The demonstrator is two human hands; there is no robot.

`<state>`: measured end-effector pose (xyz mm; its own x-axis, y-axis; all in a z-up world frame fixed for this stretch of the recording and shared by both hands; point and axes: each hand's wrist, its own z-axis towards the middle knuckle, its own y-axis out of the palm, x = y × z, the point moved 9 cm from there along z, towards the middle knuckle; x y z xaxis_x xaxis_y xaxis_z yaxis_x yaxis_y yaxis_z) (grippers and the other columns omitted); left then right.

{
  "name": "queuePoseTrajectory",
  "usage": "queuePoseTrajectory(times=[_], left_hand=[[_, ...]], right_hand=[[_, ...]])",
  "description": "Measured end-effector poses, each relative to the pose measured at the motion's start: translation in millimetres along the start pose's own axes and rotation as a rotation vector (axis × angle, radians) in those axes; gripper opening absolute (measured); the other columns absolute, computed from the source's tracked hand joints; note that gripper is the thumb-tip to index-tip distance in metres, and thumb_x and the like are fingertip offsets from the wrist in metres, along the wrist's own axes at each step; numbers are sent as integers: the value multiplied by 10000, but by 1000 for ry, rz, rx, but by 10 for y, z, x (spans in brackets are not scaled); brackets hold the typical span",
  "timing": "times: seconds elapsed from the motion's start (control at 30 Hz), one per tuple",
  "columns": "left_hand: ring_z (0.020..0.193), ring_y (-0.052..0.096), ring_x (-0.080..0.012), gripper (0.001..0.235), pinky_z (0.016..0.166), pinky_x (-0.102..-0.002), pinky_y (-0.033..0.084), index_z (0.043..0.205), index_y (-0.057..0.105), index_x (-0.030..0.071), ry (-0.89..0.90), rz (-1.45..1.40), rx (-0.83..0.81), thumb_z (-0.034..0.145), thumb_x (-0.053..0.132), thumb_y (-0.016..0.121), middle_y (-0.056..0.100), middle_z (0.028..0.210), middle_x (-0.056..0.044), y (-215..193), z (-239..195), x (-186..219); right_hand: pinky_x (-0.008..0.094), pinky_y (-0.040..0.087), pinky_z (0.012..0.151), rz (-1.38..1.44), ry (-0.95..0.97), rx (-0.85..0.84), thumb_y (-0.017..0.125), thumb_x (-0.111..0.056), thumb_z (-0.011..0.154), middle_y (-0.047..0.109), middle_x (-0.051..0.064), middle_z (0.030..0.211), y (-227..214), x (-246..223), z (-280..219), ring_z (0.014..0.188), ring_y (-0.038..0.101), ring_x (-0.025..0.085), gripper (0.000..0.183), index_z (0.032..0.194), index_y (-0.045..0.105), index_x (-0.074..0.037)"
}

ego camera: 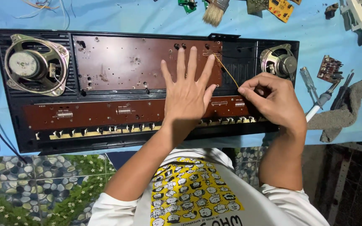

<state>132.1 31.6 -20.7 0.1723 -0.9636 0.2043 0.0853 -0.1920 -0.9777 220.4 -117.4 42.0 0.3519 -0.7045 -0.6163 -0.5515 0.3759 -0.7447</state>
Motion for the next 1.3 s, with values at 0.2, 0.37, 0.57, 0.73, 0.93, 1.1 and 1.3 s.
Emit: queuePoseTrajectory(times=[0.2,0.37,0.57,0.73,0.93,1.1,1.3], left_hand=[[1518,239,-427,817,1175,-715,242,1656,200,233,-73,95,3,1044,730,413,291,1678,-128,-33,110,23],[1453,329,-343,749,1102,-633,314,1640,214,279,-75,115,-47,1022,661,392,345,1620,-119,-73,191,-11],[1474,302,-343,693,1125,-623,288,1636,244,320,-68,87,-75,1031,648,327,290,1646,-143,-58,193,-21],[1482,283,-348,692,1130,-621,280,1644,215,323,-61,103,-94,1027,607,346,260,1655,-145,-77,201,-19],[1448,306,-350,669,1103,-605,294,1636,273,358,-67,138,-59,1015,587,378,268,1647,-148,-115,218,-17],[1490,273,-335,663,1115,-622,293,1654,169,360,-82,173,-146,1045,591,291,187,1678,-134,-43,221,-23],[1477,297,-343,645,1104,-614,312,1653,220,359,-81,178,-79,1051,563,332,222,1668,-139,-65,197,-18]], right_hand=[[264,335,591,-63,37,-15,703,-207,1040,543,-35,696,18,92,-13,629,408,76,108,989,743,-120],[238,240,441,-68,76,-22,677,-219,1049,540,-62,674,42,60,-22,474,327,34,110,1022,740,-132],[249,415,659,13,48,8,679,-167,1046,677,-7,897,52,47,-17,731,510,71,162,1168,740,-80],[247,409,617,88,55,-33,683,-150,1041,697,17,965,23,22,-34,738,511,73,215,1232,743,-71],[249,358,554,162,188,-78,690,-174,1029,621,-23,777,-1,108,-32,657,460,65,171,1156,768,-90],[256,513,723,208,146,-89,692,-81,1023,719,93,859,-10,94,-30,805,659,133,123,1113,750,-20],[264,521,735,150,121,-70,691,-84,1026,733,64,921,-60,121,-44,845,662,124,105,1100,756,-47]])
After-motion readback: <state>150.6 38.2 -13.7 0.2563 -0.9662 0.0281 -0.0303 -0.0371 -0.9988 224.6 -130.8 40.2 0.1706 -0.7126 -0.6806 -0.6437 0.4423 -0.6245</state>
